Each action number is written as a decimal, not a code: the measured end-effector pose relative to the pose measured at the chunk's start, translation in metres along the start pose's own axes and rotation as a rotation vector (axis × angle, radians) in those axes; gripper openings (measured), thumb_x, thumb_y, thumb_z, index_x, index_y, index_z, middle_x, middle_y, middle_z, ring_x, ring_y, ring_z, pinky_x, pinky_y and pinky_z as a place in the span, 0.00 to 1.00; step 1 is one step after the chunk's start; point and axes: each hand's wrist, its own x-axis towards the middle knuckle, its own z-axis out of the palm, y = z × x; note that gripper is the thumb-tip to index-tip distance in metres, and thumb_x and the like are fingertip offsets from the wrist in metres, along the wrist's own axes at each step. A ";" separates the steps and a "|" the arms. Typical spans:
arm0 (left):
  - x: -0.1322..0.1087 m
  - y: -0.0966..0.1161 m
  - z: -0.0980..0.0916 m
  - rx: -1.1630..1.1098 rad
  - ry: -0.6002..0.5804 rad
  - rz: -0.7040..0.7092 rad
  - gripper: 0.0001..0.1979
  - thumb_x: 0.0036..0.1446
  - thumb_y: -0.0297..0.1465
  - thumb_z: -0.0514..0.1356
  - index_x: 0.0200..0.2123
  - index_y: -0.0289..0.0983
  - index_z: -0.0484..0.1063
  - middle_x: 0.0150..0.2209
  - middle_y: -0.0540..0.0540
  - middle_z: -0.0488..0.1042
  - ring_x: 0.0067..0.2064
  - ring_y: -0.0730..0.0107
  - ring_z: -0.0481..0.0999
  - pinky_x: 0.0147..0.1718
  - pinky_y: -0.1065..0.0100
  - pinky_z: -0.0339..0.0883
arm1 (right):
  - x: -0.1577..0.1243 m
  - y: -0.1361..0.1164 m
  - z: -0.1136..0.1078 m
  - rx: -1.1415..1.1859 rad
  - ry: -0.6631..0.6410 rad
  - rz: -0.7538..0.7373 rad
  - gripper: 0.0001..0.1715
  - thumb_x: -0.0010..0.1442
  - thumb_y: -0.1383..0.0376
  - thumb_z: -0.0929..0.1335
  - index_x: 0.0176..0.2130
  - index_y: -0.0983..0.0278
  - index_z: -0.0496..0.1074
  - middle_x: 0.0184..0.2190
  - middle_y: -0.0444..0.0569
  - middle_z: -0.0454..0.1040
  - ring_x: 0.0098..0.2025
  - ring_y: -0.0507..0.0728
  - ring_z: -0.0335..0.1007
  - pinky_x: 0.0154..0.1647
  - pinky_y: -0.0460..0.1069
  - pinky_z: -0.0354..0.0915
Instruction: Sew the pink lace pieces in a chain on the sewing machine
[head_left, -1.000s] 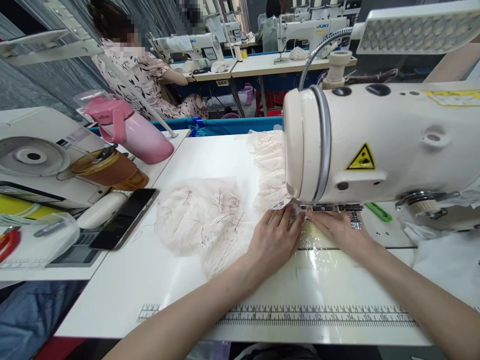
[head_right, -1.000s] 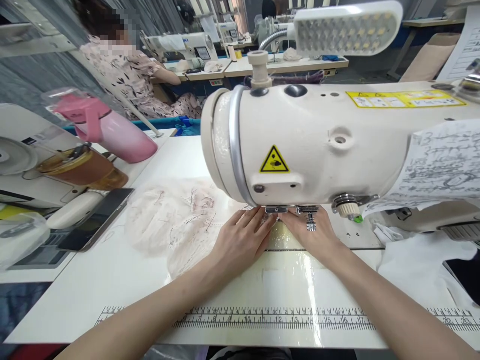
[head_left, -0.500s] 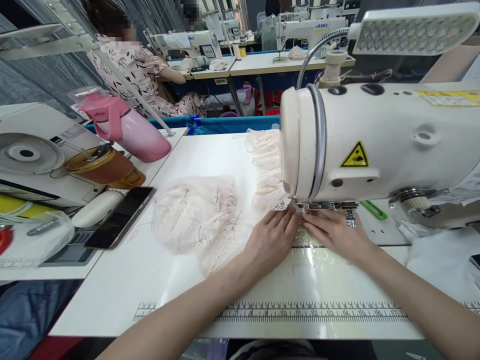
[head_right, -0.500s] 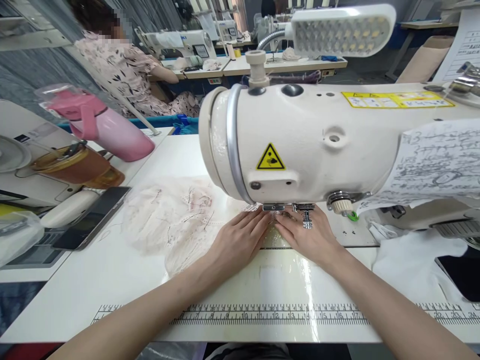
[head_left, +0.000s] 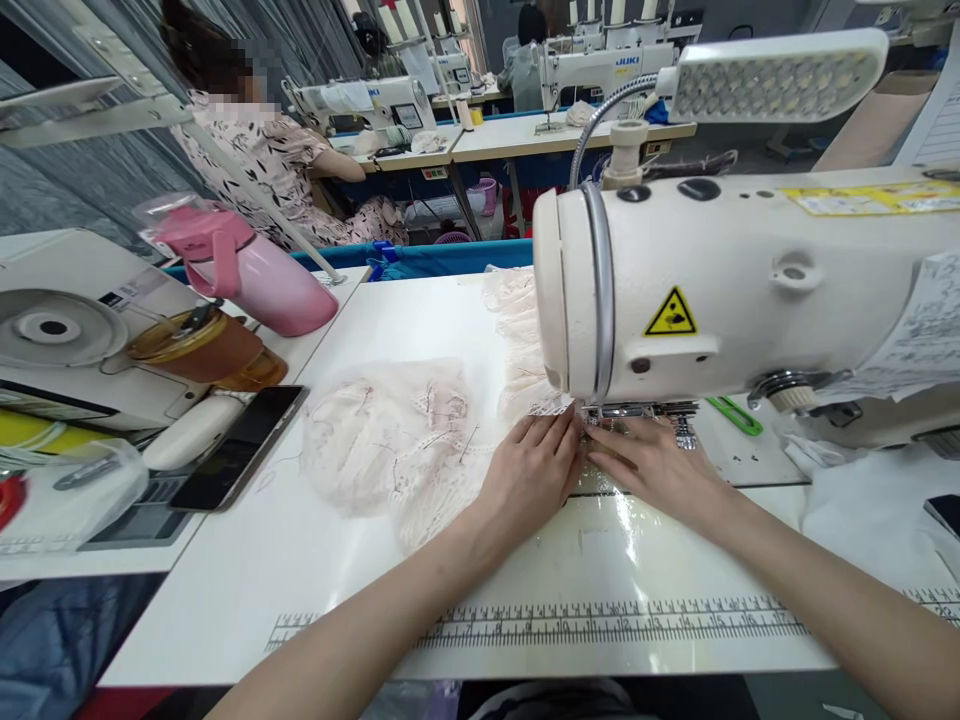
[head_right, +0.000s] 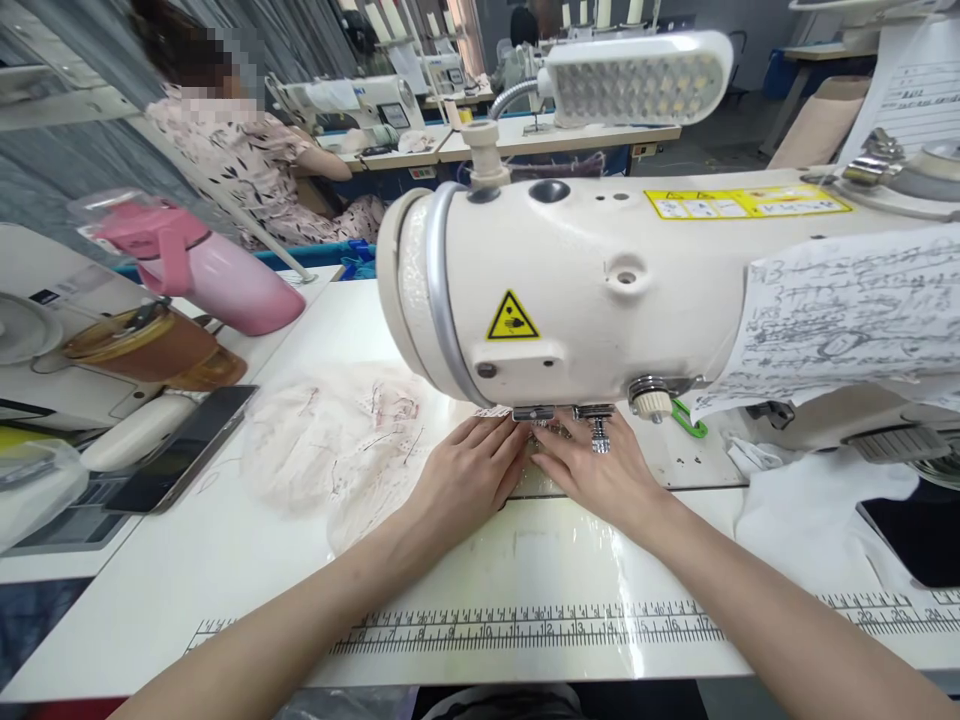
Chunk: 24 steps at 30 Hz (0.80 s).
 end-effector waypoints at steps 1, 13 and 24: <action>0.000 0.000 0.000 0.004 0.003 0.002 0.16 0.65 0.29 0.51 0.48 0.27 0.72 0.49 0.35 0.75 0.48 0.57 0.76 0.49 0.57 0.69 | 0.000 0.000 0.000 -0.011 0.001 -0.001 0.20 0.67 0.54 0.59 0.53 0.55 0.72 0.44 0.50 0.76 0.41 0.60 0.73 0.44 0.57 0.65; 0.003 -0.002 -0.001 0.005 -0.026 0.008 0.15 0.65 0.29 0.51 0.49 0.29 0.72 0.48 0.36 0.76 0.46 0.59 0.77 0.46 0.59 0.70 | -0.001 0.001 0.005 -0.089 0.064 -0.006 0.19 0.66 0.56 0.61 0.51 0.59 0.72 0.38 0.49 0.78 0.36 0.58 0.72 0.47 0.57 0.60; 0.002 0.003 -0.002 0.020 -0.002 -0.025 0.15 0.64 0.30 0.54 0.50 0.32 0.72 0.49 0.37 0.75 0.51 0.57 0.74 0.50 0.57 0.67 | 0.005 0.017 0.001 0.160 0.002 0.156 0.23 0.67 0.55 0.57 0.44 0.58 0.77 0.28 0.50 0.77 0.31 0.58 0.70 0.32 0.53 0.59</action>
